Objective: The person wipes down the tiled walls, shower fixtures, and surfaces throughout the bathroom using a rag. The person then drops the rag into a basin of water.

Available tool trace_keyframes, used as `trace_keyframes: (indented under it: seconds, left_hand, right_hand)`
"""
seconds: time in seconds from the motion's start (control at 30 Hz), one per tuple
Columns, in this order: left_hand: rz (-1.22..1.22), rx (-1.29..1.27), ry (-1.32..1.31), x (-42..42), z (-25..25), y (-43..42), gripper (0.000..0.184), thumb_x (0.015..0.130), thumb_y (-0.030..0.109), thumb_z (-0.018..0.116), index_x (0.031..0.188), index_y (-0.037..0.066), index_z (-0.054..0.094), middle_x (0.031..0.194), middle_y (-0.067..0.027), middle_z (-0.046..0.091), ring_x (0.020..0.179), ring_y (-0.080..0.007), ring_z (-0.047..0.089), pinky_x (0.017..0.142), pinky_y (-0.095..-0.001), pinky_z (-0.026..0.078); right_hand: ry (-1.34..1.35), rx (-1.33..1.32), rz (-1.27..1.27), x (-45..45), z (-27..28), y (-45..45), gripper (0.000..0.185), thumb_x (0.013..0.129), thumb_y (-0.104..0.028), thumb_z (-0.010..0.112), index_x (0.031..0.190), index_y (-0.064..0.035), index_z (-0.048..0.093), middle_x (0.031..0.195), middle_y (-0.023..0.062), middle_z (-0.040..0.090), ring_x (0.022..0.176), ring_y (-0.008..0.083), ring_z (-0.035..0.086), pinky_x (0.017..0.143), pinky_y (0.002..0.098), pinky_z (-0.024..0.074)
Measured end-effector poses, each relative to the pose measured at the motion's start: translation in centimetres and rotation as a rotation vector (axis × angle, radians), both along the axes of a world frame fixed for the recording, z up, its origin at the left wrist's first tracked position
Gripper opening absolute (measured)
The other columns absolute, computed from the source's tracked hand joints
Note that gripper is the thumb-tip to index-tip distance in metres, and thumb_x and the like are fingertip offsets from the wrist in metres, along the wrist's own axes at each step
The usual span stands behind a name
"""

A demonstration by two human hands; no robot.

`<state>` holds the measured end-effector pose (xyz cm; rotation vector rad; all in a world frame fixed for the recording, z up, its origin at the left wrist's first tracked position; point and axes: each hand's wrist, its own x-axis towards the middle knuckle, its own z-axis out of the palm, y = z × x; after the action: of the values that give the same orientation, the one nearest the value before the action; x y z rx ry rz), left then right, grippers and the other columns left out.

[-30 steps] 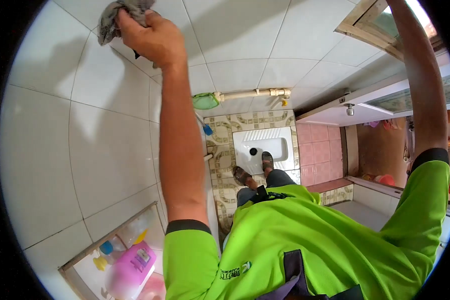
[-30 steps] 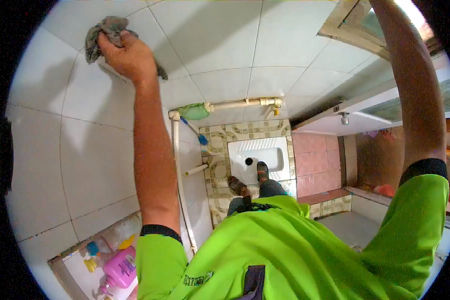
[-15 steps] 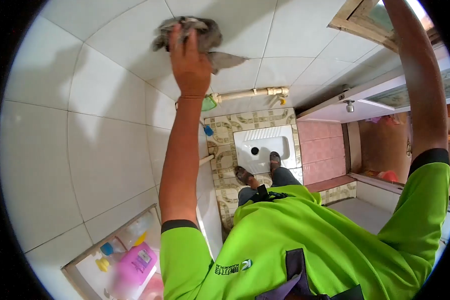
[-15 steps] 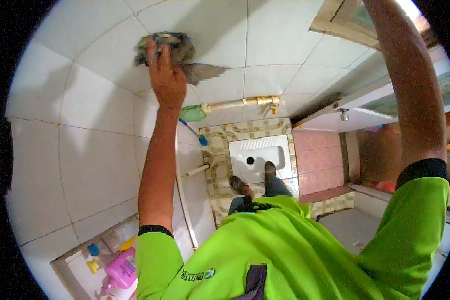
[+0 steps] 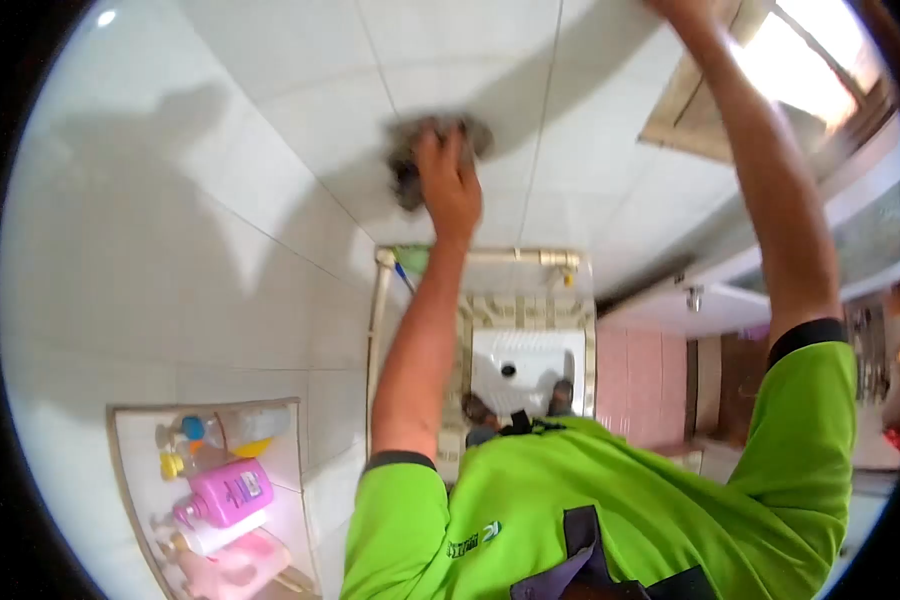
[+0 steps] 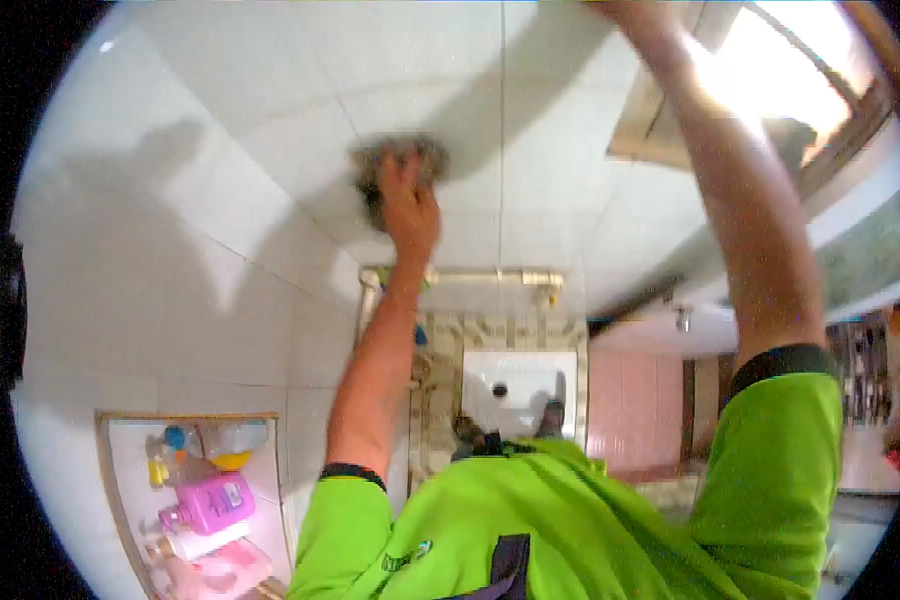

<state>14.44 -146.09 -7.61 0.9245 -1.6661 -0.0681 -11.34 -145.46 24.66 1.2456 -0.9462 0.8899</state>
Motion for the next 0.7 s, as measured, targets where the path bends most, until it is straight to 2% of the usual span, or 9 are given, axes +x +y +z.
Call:
trace_keyframes:
  seconds: [0.03,0.1,0.13,0.2,0.3,0.4,0.57,0.63,0.7]
  left_hand:
    - [-0.069,0.09,0.088,-0.2,-1.7,1.2,0.041,0.093,0.006,0.058,0.133,-0.001,0.058,0.136,-0.0266,0.055,0.129,-0.0399,0.05,0.112,-0.0459,0.038]
    - [-0.422,0.938,0.988,0.5,-1.4,3.8,0.035,0.099,0.018,0.061,0.131,0.004,0.06,0.123,-0.0128,0.065,0.114,-0.0259,0.062,0.095,-0.0392,0.053]
    - [-0.575,0.948,1.356,0.8,-0.8,5.3,0.033,0.102,0.019,0.058,0.132,0.005,0.058,0.123,-0.0098,0.065,0.114,-0.026,0.062,0.094,-0.0399,0.054]
    - [-0.588,0.93,1.474,2.2,-1.4,5.7,0.034,0.103,0.02,0.057,0.132,0.003,0.056,0.119,-0.0108,0.065,0.109,-0.0282,0.065,0.092,-0.0427,0.056]
    - [-0.649,0.72,1.28,6.3,2.4,3.9,0.034,0.102,0.023,0.058,0.129,0.002,0.057,0.115,-0.0118,0.066,0.102,-0.0287,0.067,0.087,-0.0428,0.059]
    - [-0.334,0.512,1.351,7.9,15.9,5.1,0.03,0.102,0.026,0.059,0.118,0.001,0.059,0.106,-0.0086,0.066,0.088,-0.0222,0.067,0.074,-0.0382,0.058]
    - [-0.374,0.117,0.856,6.1,28.2,0.6,0.027,0.103,0.027,0.058,0.115,0.002,0.061,0.096,-0.0031,0.065,0.084,-0.0144,0.062,0.077,-0.0296,0.053]
    - [-0.347,0.009,0.658,1.2,29.3,-1.2,0.035,0.103,0.028,0.059,0.124,0.0,0.06,0.116,-0.0104,0.065,0.104,-0.0203,0.063,0.09,-0.0312,0.051]
    - [0.17,-0.38,0.077,-4.2,26.3,-3.9,0.046,0.099,0.025,0.059,0.142,0.007,0.054,0.155,-0.0245,0.039,0.147,-0.0404,0.03,0.117,-0.0513,0.031]
  right_hand:
    - [-0.023,0.075,0.012,0.5,0.2,0.9,0.073,0.086,-0.025,0.06,0.152,-0.0063,0.037,0.157,0.0213,0.034,0.147,0.043,0.027,0.121,0.0562,0.0181]
    - [-0.125,0.233,0.005,1.0,0.7,2.7,0.076,0.083,-0.026,0.062,0.152,-0.0052,0.036,0.159,0.0213,0.03,0.148,0.0427,0.023,0.122,0.0566,0.0164]
    - [-0.165,0.303,0.019,0.9,0.9,3.3,0.077,0.082,-0.027,0.062,0.152,-0.0064,0.036,0.161,0.0193,0.028,0.149,0.0439,0.021,0.122,0.0575,0.0149]
    - [-0.011,0.123,0.236,-0.1,0.8,4.0,0.044,0.093,-0.023,0.062,0.133,-0.005,0.057,0.142,0.019,0.053,0.125,0.042,0.054,0.1,0.0432,0.0479]
    - [-0.317,0.448,0.669,0.9,-2.4,10.4,0.038,0.089,-0.009,0.059,0.127,-0.0002,0.057,0.127,0.0221,0.059,0.115,0.0431,0.058,0.096,0.0452,0.0484]
    - [-0.433,0.699,0.756,-0.1,-10.9,15.8,0.027,0.086,-0.002,0.057,0.113,0.001,0.062,0.11,0.022,0.065,0.105,0.0411,0.062,0.091,0.0443,0.0498]
    - [-0.73,1.314,0.392,-4.6,-37.9,24.6,0.038,0.086,-0.017,0.071,0.117,0.0031,0.061,0.123,0.0282,0.058,0.118,0.0446,0.055,0.103,0.049,0.0453]
    - [-0.894,1.576,0.166,-6.5,-47.5,30.6,0.047,0.082,-0.026,0.071,0.118,0.0038,0.063,0.124,0.0313,0.06,0.118,0.0464,0.055,0.103,0.0497,0.0451]
    - [-0.968,1.709,0.186,-9.2,-57.6,37.5,0.046,0.082,-0.036,0.071,0.104,0.004,0.065,0.105,0.0334,0.065,0.102,0.0487,0.06,0.09,0.0544,0.0492]
